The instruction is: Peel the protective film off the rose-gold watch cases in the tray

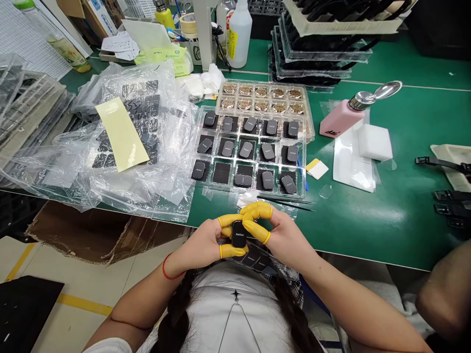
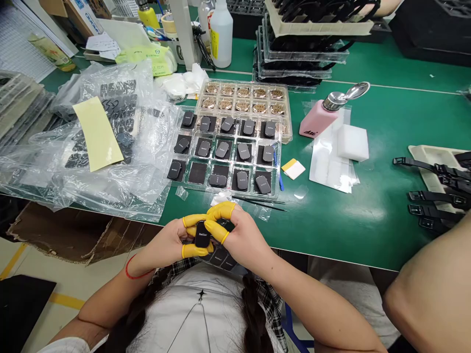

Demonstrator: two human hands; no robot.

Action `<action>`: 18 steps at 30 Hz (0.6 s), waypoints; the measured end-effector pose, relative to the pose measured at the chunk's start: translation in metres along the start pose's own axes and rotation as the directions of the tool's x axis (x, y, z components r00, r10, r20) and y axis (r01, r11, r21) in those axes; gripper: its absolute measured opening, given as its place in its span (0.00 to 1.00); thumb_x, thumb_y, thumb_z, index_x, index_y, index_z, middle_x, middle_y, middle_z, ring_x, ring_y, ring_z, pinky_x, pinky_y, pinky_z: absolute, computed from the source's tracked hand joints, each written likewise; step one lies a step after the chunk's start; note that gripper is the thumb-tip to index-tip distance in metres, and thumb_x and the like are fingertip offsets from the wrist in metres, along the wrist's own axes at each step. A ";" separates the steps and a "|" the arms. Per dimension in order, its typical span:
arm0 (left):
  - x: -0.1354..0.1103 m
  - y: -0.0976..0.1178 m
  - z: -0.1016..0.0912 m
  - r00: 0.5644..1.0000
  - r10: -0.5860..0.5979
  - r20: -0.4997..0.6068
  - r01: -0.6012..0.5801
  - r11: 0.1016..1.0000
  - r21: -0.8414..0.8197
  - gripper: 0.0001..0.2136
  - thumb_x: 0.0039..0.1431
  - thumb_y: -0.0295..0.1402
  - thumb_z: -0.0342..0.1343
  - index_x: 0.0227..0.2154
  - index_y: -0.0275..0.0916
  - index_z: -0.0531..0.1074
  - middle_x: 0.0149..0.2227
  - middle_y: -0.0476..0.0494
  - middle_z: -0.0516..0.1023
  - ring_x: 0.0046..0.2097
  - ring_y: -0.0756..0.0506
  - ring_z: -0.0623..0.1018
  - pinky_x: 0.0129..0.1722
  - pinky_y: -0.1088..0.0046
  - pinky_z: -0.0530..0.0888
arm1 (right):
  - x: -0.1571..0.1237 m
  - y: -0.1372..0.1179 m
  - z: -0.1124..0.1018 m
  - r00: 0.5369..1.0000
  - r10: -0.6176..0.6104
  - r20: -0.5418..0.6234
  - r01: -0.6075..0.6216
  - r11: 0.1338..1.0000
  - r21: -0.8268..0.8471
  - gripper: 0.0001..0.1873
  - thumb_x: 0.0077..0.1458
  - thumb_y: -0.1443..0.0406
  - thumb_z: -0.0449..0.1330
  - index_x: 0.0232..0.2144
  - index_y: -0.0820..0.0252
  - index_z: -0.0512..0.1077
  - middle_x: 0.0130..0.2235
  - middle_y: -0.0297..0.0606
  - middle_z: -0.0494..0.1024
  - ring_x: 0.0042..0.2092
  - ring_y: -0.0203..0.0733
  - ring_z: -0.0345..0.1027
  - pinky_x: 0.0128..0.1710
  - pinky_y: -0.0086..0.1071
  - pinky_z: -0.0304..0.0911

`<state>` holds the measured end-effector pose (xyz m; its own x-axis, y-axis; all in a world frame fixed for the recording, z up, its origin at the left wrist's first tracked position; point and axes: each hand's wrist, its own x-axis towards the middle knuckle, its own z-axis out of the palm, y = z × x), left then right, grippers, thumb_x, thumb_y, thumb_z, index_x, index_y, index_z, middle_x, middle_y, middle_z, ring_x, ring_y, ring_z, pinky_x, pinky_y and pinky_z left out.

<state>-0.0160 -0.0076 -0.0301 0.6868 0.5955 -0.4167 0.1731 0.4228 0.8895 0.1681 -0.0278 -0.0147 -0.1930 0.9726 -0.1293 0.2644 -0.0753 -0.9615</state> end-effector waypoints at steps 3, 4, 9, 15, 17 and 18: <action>0.001 0.000 0.000 1.000 0.004 -0.002 -0.004 1.000 -0.015 0.24 0.49 0.32 0.63 0.51 0.39 0.66 0.30 0.49 0.75 0.32 0.50 0.74 0.34 0.76 0.70 | -0.004 0.001 0.003 0.999 -0.043 -0.029 0.040 0.996 -0.080 0.12 0.53 0.62 0.60 0.41 0.55 0.69 0.43 0.37 0.73 0.45 0.41 0.65 0.47 0.37 0.60; 0.001 0.001 -0.001 1.000 0.013 -0.004 -0.013 1.000 0.002 0.23 0.49 0.32 0.63 0.49 0.39 0.67 0.28 0.50 0.74 0.30 0.50 0.73 0.31 0.77 0.69 | -0.004 0.001 0.004 0.999 -0.042 -0.007 0.041 0.994 -0.104 0.19 0.50 0.61 0.63 0.45 0.54 0.67 0.45 0.38 0.72 0.46 0.42 0.65 0.48 0.37 0.60; 0.002 0.004 -0.002 0.999 0.042 0.027 -0.045 0.994 0.097 0.21 0.47 0.32 0.63 0.46 0.39 0.70 0.31 0.50 0.74 0.31 0.50 0.72 0.31 0.77 0.69 | 0.002 0.000 0.008 0.984 0.044 0.173 -0.035 0.998 -0.052 0.17 0.48 0.61 0.63 0.42 0.55 0.69 0.41 0.35 0.73 0.42 0.41 0.66 0.43 0.35 0.62; 0.003 0.001 0.000 0.998 0.011 0.069 -0.006 0.998 -0.066 0.22 0.46 0.30 0.64 0.46 0.38 0.69 0.31 0.48 0.76 0.33 0.49 0.75 0.35 0.73 0.70 | 0.021 0.005 0.006 0.979 0.112 0.168 -0.132 0.984 0.116 0.14 0.56 0.57 0.55 0.26 0.60 0.71 0.27 0.32 0.72 0.31 0.35 0.65 0.33 0.29 0.61; 0.002 0.003 -0.005 0.999 -0.002 0.034 0.005 0.993 -0.116 0.25 0.45 0.31 0.66 0.48 0.38 0.67 0.32 0.46 0.77 0.34 0.48 0.76 0.37 0.72 0.70 | 0.025 0.007 0.003 0.986 0.127 0.105 -0.142 0.979 0.144 0.18 0.57 0.54 0.53 0.23 0.61 0.70 0.24 0.32 0.70 0.27 0.34 0.63 0.30 0.29 0.60; 0.002 0.006 -0.009 1.000 0.000 0.000 0.000 0.992 -0.129 0.27 0.45 0.31 0.66 0.50 0.39 0.66 0.33 0.46 0.77 0.35 0.47 0.76 0.38 0.70 0.71 | 0.026 0.008 0.000 0.990 0.128 0.059 -0.136 0.977 0.165 0.19 0.57 0.53 0.52 0.24 0.61 0.70 0.24 0.33 0.71 0.27 0.34 0.63 0.30 0.29 0.60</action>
<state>-0.0204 0.0020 -0.0276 0.6869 0.5956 -0.4164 0.0802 0.5074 0.8580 0.1655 -0.0034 -0.0257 -0.2131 0.9404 -0.2649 0.1289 -0.2418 -0.9617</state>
